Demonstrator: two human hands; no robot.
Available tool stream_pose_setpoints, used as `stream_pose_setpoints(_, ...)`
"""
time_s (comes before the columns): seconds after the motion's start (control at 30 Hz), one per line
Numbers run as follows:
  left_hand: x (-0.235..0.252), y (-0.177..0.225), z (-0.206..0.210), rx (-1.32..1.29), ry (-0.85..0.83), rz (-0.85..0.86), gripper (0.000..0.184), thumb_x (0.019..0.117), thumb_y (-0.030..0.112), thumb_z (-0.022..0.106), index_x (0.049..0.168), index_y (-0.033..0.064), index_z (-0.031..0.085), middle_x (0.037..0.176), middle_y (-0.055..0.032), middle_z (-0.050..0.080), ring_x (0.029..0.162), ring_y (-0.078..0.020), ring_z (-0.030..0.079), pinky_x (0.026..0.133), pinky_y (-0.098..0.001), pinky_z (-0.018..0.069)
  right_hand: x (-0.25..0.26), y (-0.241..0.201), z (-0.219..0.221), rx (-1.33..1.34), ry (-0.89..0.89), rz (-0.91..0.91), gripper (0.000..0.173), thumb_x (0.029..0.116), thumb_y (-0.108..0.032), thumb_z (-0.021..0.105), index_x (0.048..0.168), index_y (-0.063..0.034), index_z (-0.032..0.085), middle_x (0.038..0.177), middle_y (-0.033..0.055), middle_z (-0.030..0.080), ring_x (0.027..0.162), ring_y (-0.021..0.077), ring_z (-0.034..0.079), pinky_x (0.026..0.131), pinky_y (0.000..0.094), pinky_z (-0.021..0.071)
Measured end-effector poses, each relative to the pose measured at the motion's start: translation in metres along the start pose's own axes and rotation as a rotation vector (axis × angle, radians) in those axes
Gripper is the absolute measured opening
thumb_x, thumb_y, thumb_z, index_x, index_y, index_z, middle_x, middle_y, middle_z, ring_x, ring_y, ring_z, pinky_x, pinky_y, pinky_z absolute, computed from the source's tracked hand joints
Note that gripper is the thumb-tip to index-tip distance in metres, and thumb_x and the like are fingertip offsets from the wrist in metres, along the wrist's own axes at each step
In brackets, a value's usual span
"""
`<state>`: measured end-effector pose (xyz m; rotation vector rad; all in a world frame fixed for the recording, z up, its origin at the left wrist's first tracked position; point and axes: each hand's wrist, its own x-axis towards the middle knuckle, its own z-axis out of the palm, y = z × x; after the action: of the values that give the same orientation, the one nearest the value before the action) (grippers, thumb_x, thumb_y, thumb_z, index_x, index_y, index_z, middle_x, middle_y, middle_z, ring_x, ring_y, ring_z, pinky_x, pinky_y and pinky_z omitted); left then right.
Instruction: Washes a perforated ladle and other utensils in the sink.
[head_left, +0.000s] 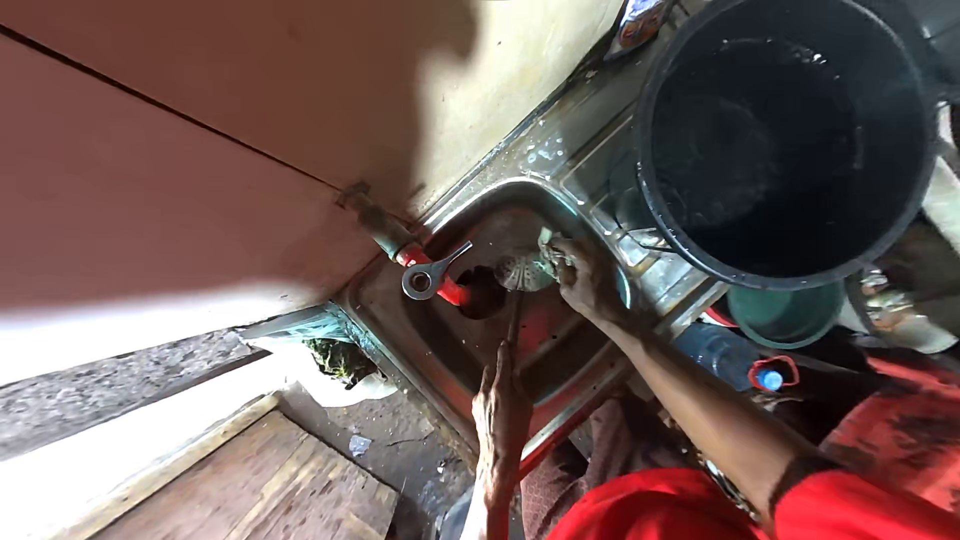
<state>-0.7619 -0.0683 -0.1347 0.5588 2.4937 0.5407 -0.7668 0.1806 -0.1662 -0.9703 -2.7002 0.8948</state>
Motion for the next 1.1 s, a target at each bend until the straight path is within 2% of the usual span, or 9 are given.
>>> stream_pose_setpoints(0.13, -0.004, -0.006, 0.018, -0.080, -0.072, 0.001, 0.052, 0.1013, 0.018, 0.055, 0.153, 0.0216, 0.051, 0.106, -0.0132, 0.072, 0.077, -0.0258, 0.071, 0.068, -0.0464, 0.0612, 0.015, 0.014, 0.050, -0.025, -0.222, -0.020, 0.039, 0.0883, -0.009, 0.072, 0.127, -0.0181, 0.073, 0.130, 0.0114, 0.067, 0.118, 0.0274, 0.065, 0.100, 0.0481, 0.0552)
stream_pose_setpoints(0.3, -0.004, -0.004, 0.022, -0.050, -0.087, -0.044, 0.055, 0.1011, 0.016, 0.055, 0.155, 0.0238, 0.047, 0.104, -0.0142, 0.072, 0.075, -0.0276, 0.071, 0.066, -0.0480, 0.0608, 0.007, -0.012, 0.045, -0.117, -0.332, -0.425, 0.031, 0.0899, -0.015, 0.070, 0.120, -0.0222, 0.075, 0.134, 0.0025, 0.068, 0.124, 0.0228, 0.063, 0.104, 0.0445, 0.0532)
stream_pose_setpoints(0.37, -0.005, 0.000, 0.025, -0.004, -0.108, -0.068, 0.058, 0.1002, 0.017, 0.055, 0.156, 0.0272, 0.045, 0.110, -0.0147, 0.071, 0.073, -0.0279, 0.071, 0.064, -0.0485, 0.0604, 0.049, -0.017, 0.047, -0.226, -0.510, -0.242, 0.026, 0.0978, -0.034, 0.062, 0.118, -0.0236, 0.075, 0.129, 0.0013, 0.070, 0.123, 0.0229, 0.064, 0.105, 0.0510, 0.0505)
stream_pose_setpoints(0.47, -0.006, 0.001, 0.023, 0.039, -0.126, -0.105, 0.057, 0.1015, 0.019, 0.053, 0.157, 0.0287, 0.044, 0.112, -0.0143, 0.071, 0.074, -0.0284, 0.071, 0.064, -0.0489, 0.0602, 0.075, -0.023, 0.062, -0.294, -0.683, 0.011, 0.040, 0.0893, -0.043, 0.068, 0.115, -0.0124, 0.072, 0.118, 0.0171, 0.070, 0.116, 0.0390, 0.064, 0.095, 0.0665, 0.0502)
stream_pose_setpoints(0.53, -0.003, 0.003, 0.022, 0.031, -0.131, -0.105, 0.059, 0.1007, 0.018, 0.055, 0.157, 0.0283, 0.043, 0.113, -0.0151, 0.071, 0.074, -0.0295, 0.072, 0.065, -0.0501, 0.0606, 0.040, -0.038, 0.055, -0.311, -0.636, -0.242, 0.026, 0.0903, -0.030, 0.067, 0.111, -0.0171, 0.076, 0.126, 0.0052, 0.069, 0.122, 0.0303, 0.061, 0.102, 0.0563, 0.0497)
stream_pose_setpoints(0.63, -0.002, 0.004, 0.021, 0.028, -0.167, -0.109, 0.060, 0.1002, 0.018, 0.054, 0.158, 0.0279, 0.041, 0.115, -0.0149, 0.071, 0.078, -0.0299, 0.072, 0.067, -0.0505, 0.0606, 0.018, -0.025, 0.059, -0.206, -0.544, -0.504, 0.020, 0.0933, -0.018, 0.065, 0.109, -0.0156, 0.077, 0.124, 0.0029, 0.070, 0.120, 0.0271, 0.062, 0.105, 0.0501, 0.0499)
stream_pose_setpoints(0.8, -0.002, 0.004, 0.022, 0.058, -0.183, -0.137, 0.058, 0.1014, 0.021, 0.052, 0.158, 0.0294, 0.041, 0.114, -0.0133, 0.071, 0.079, -0.0292, 0.072, 0.068, -0.0502, 0.0606, 0.065, -0.004, 0.054, -0.185, -0.537, 0.086, 0.034, 0.0934, -0.034, 0.068, 0.124, -0.0193, 0.073, 0.123, 0.0120, 0.071, 0.120, 0.0333, 0.064, 0.103, 0.0594, 0.0496)
stream_pose_setpoints(0.97, -0.002, 0.004, 0.026, 0.001, -0.156, -0.101, 0.062, 0.0984, 0.014, 0.055, 0.158, 0.0254, 0.042, 0.114, -0.0176, 0.071, 0.074, -0.0326, 0.072, 0.065, -0.0528, 0.0599, -0.022, -0.004, 0.042, -0.113, -0.155, -0.257, 0.025, 0.0968, -0.015, 0.064, 0.119, -0.0145, 0.074, 0.132, 0.0051, 0.069, 0.123, 0.0236, 0.064, 0.107, 0.0434, 0.0514)
stream_pose_setpoints(1.1, -0.002, 0.005, 0.026, 0.007, -0.168, -0.118, 0.060, 0.1000, 0.015, 0.054, 0.158, 0.0263, 0.041, 0.113, -0.0157, 0.072, 0.078, -0.0312, 0.072, 0.069, -0.0515, 0.0604, 0.019, 0.023, 0.056, -0.047, -0.203, 0.247, 0.025, 0.0988, -0.023, 0.064, 0.116, -0.0103, 0.076, 0.112, 0.0156, 0.074, 0.107, 0.0334, 0.070, 0.095, 0.0559, 0.0550)
